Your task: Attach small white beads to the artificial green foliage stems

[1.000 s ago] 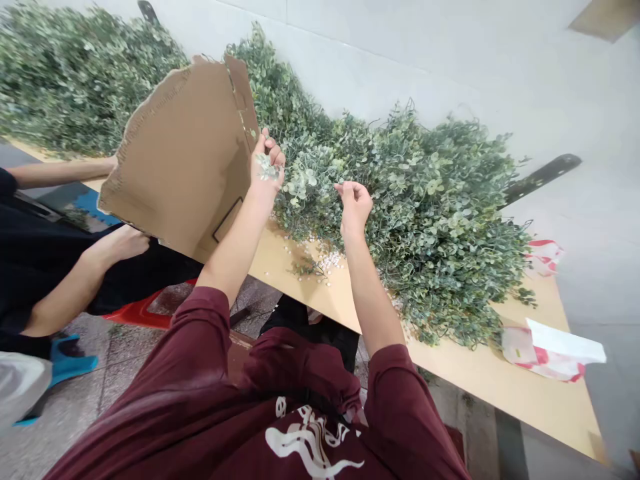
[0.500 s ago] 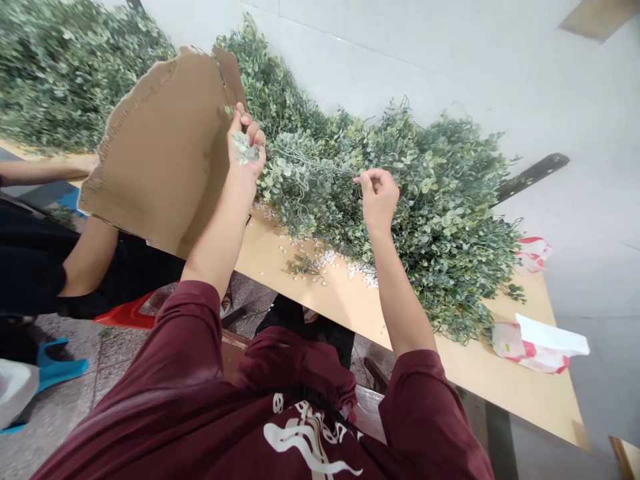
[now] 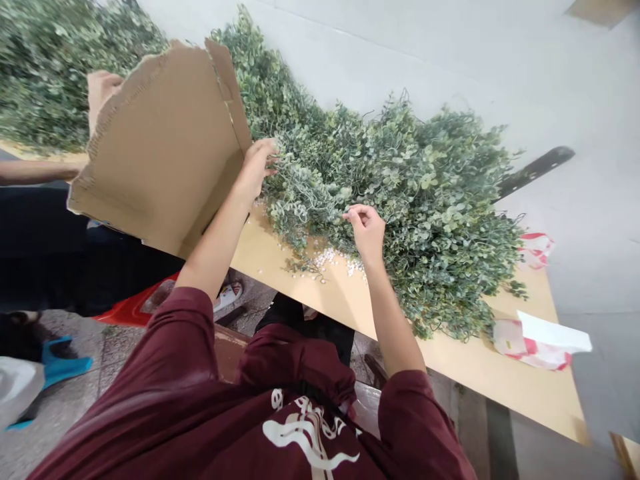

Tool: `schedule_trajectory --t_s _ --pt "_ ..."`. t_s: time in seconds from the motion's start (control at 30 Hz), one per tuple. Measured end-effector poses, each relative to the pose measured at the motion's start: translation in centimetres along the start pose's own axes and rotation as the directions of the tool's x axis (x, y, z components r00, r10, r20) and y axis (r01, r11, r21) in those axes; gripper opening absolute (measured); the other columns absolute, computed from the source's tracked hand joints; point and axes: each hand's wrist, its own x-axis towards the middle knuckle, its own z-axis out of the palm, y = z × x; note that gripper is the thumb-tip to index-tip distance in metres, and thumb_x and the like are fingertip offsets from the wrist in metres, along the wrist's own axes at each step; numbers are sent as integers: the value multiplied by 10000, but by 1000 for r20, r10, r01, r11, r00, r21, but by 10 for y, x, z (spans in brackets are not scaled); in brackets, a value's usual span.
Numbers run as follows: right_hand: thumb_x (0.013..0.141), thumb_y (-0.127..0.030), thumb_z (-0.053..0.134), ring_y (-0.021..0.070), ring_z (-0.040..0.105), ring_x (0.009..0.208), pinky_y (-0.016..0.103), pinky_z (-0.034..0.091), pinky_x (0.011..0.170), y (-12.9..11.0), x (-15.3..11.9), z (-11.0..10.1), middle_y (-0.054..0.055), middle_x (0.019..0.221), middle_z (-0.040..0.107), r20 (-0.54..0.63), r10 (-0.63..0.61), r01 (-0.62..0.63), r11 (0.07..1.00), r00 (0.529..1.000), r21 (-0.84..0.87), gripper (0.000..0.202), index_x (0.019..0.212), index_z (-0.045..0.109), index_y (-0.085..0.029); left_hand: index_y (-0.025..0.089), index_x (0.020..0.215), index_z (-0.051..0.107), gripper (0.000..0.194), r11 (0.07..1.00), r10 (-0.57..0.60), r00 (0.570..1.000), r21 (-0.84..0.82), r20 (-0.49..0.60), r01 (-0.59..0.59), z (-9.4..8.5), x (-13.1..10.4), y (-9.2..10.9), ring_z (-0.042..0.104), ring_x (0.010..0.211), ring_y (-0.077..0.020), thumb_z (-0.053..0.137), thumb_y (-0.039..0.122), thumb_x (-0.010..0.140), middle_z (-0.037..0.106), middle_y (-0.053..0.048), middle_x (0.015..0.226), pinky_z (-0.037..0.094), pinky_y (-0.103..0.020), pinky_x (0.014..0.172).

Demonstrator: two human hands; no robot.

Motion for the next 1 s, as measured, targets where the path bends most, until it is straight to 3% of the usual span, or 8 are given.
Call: schedule_trajectory --t_s 0.1,0.17,0.23,0.33,0.43,0.57,0.83,1.0 --pt "837 -523 576 135 673 711 268 527 627 3 -15 -4 88 1134 637 42 89 -89 996 995 -6 330 843 576 -193 200 1106 544 363 919 310 936 304 -168 -250 3 -36 21 515 1176 -216 569 481 877 583 -74 1199 396 -455 1062" --pt "831 -519 584 122 665 671 256 518 584 3 -24 -8 95 1178 630 66 125 -125 992 990 -15 326 835 573 -194 238 1167 540 277 812 501 859 399 -103 -426 7 -71 37 411 1323 -221 470 391 947 505 -49 1337 310 -458 1148" --pt "838 -499 586 132 674 693 266 529 618 2 -34 -11 91 1139 651 78 133 -133 991 988 -8 303 839 577 -197 243 1176 558 267 723 574 809 388 123 -572 14 -112 42 451 1308 -233 407 275 958 544 -39 1300 341 -479 1135" --pt "858 -455 585 153 683 737 294 541 700 1 -48 -14 51 929 688 110 132 -136 990 985 30 251 874 585 -205 212 1150 603 363 592 493 649 322 579 -738 25 -165 24 573 1161 -191 365 108 896 645 -49 1163 460 -423 1053" --pt "882 -426 558 146 668 713 292 542 686 3 -61 -15 19 842 668 208 162 -176 983 965 53 237 995 595 -221 153 1187 603 460 554 334 673 440 660 -707 26 -193 -8 558 1190 -215 370 25 813 646 -97 1193 396 -479 1115" --pt "917 -323 446 123 602 638 279 510 640 7 -71 -7 18 852 615 319 171 -161 985 932 -56 251 1027 649 -225 157 1285 558 525 544 215 747 558 630 -627 13 -195 -33 471 1296 -247 389 17 809 591 -119 1298 316 -509 1161" --pt "843 -166 337 195 568 824 320 444 824 5 -76 29 46 886 595 245 189 -108 944 951 -311 389 908 718 -206 222 990 692 225 515 203 724 557 660 -652 9 -175 -41 510 1152 -263 486 187 907 674 -84 1045 305 -545 1130" --pt "900 -301 409 191 545 744 299 433 747 7 -71 41 44 841 556 306 166 -25 908 937 -418 342 1029 708 -196 193 922 699 165 485 179 765 621 619 -616 13 -174 -45 488 1078 -297 556 264 880 636 -115 970 320 -563 1086"
